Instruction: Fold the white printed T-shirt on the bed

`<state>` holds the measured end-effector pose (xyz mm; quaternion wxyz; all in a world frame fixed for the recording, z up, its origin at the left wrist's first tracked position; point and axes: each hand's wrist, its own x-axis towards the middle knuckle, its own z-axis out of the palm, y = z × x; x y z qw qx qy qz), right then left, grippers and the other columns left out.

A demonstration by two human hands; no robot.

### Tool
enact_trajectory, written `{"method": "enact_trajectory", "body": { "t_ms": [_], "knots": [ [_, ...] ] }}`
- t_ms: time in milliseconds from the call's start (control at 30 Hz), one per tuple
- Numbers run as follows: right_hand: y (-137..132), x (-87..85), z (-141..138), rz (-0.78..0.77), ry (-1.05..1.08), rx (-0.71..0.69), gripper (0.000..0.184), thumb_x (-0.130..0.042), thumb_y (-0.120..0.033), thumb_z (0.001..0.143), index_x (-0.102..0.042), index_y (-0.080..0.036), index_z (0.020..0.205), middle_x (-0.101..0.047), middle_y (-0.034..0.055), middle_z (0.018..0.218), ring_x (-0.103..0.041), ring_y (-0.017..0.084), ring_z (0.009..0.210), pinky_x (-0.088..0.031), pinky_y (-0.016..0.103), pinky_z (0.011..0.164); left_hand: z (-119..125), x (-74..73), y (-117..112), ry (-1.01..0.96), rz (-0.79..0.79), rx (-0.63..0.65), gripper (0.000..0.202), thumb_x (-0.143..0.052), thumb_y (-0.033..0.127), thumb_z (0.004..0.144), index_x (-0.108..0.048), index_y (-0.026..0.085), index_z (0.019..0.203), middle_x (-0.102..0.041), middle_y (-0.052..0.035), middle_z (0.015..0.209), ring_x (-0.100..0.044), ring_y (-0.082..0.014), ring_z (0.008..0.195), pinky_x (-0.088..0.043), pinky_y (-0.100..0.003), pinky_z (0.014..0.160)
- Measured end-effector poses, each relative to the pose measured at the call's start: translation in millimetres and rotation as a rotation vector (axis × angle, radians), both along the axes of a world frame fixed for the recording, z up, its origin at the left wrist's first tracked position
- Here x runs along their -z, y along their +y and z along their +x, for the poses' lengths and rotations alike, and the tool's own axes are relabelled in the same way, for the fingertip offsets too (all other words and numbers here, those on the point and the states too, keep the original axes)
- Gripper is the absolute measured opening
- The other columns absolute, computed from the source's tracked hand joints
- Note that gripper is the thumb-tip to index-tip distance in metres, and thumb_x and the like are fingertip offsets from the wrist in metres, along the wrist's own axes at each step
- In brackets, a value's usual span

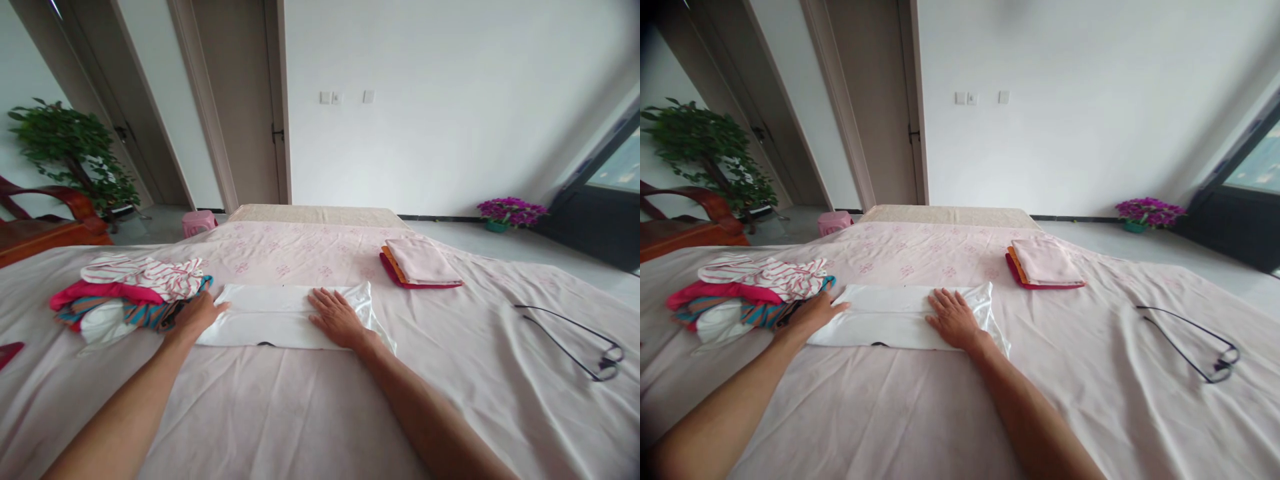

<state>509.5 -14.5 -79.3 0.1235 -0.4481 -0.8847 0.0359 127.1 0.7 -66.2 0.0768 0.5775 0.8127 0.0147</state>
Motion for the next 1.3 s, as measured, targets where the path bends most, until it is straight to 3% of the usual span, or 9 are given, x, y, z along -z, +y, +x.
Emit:
{"method": "enact_trajectory", "body": {
  "t_ms": [167, 333, 467, 567, 700, 900, 1067, 1300],
  "knots": [
    [-1, -0.7, 1, -0.004, 0.022, -0.006, 0.056, -0.036, -0.050, 0.103, -0.041, -0.021, 0.151, -0.035, 0.0102, 0.157, -0.026, 0.025, 0.148, -0.018, 0.049, 0.121, -4, -3.0, 3, -0.127, 0.016, 0.007, 0.042, -0.052, 0.058, 0.079, -0.064, 0.018, 0.081, -0.070, -0.0157, 0.089, -0.067, -0.0357, 0.093, -0.047, -0.040, 0.079],
    [0, 0.6, 3, -0.009, 0.046, -0.009, 0.057, -0.036, -0.050, 0.102, -0.042, -0.021, 0.150, -0.036, 0.0104, 0.157, -0.027, 0.026, 0.147, -0.018, 0.049, 0.121, -1, -4.6, -6, -0.320, 0.104, 0.076, 0.037, -0.051, 0.052, 0.079, -0.063, 0.018, 0.088, -0.068, -0.0063, 0.081, -0.067, -0.0268, 0.083, -0.048, -0.031, 0.070],
    [1, 1.3, 4, -0.011, 0.058, -0.012, 0.056, -0.036, -0.050, 0.102, -0.043, -0.021, 0.149, -0.037, 0.0102, 0.157, -0.027, 0.025, 0.147, -0.018, 0.048, 0.121, 8, -13.9, -10, -0.490, 0.145, 0.094, 0.041, -0.049, 0.050, 0.079, -0.061, 0.016, 0.099, -0.070, -0.0036, 0.083, -0.067, -0.0218, 0.075, -0.047, -0.027, 0.061],
    [1, 2.2, 4, -0.012, 0.065, -0.015, 0.055, -0.035, -0.050, 0.102, -0.043, -0.021, 0.149, -0.037, 0.0101, 0.157, -0.028, 0.025, 0.147, -0.018, 0.048, 0.121, 32, -28.6, -9, -0.568, 0.205, 0.114, 0.039, -0.052, 0.048, 0.077, -0.060, 0.016, 0.098, -0.068, -0.0018, 0.076, -0.065, -0.0199, 0.068, -0.044, -0.026, 0.055],
    [0, 2.4, 5, -0.003, 0.093, -0.009, 0.053, -0.032, -0.048, 0.104, -0.048, -0.021, 0.146, -0.041, 0.0098, 0.154, -0.030, 0.024, 0.146, -0.019, 0.047, 0.121, 84, -43.7, -7, -0.479, 0.240, 0.213, 0.029, -0.050, 0.041, 0.079, -0.062, 0.018, 0.092, -0.067, -0.0014, 0.075, -0.062, -0.0180, 0.068, -0.040, -0.024, 0.057],
    [-2, -0.8, 8, 0.003, 0.141, -0.010, 0.050, -0.029, -0.045, 0.105, -0.053, -0.020, 0.141, -0.047, 0.0097, 0.150, -0.034, 0.022, 0.144, -0.022, 0.044, 0.120, 145, -41.8, -9, -0.388, 0.182, 0.249, 0.026, -0.050, 0.033, 0.082, -0.064, 0.018, 0.097, -0.072, -0.0082, 0.088, -0.065, -0.0208, 0.080, -0.041, -0.027, 0.067],
    [-3, -2.3, 8, 0.015, 0.153, -0.008, 0.048, -0.032, -0.044, 0.104, -0.055, -0.021, 0.139, -0.049, 0.0095, 0.148, -0.037, 0.022, 0.142, -0.024, 0.044, 0.119, 166, -40.0, -12, -0.335, 0.143, 0.246, 0.028, -0.049, 0.030, 0.083, -0.065, 0.017, 0.101, -0.073, -0.0140, 0.097, -0.067, -0.0258, 0.089, -0.043, -0.031, 0.073],
    [-4, -4.5, 7, 0.008, 0.170, 0.003, 0.045, -0.035, -0.042, 0.104, -0.056, -0.021, 0.137, -0.052, 0.0093, 0.146, -0.039, 0.022, 0.140, -0.025, 0.044, 0.119, 180, -26.1, -11, -0.379, 0.114, 0.273, 0.024, -0.051, 0.033, 0.084, -0.066, 0.018, 0.097, -0.075, -0.0109, 0.092, -0.069, -0.0241, 0.089, -0.045, -0.029, 0.073]
  ]
}}
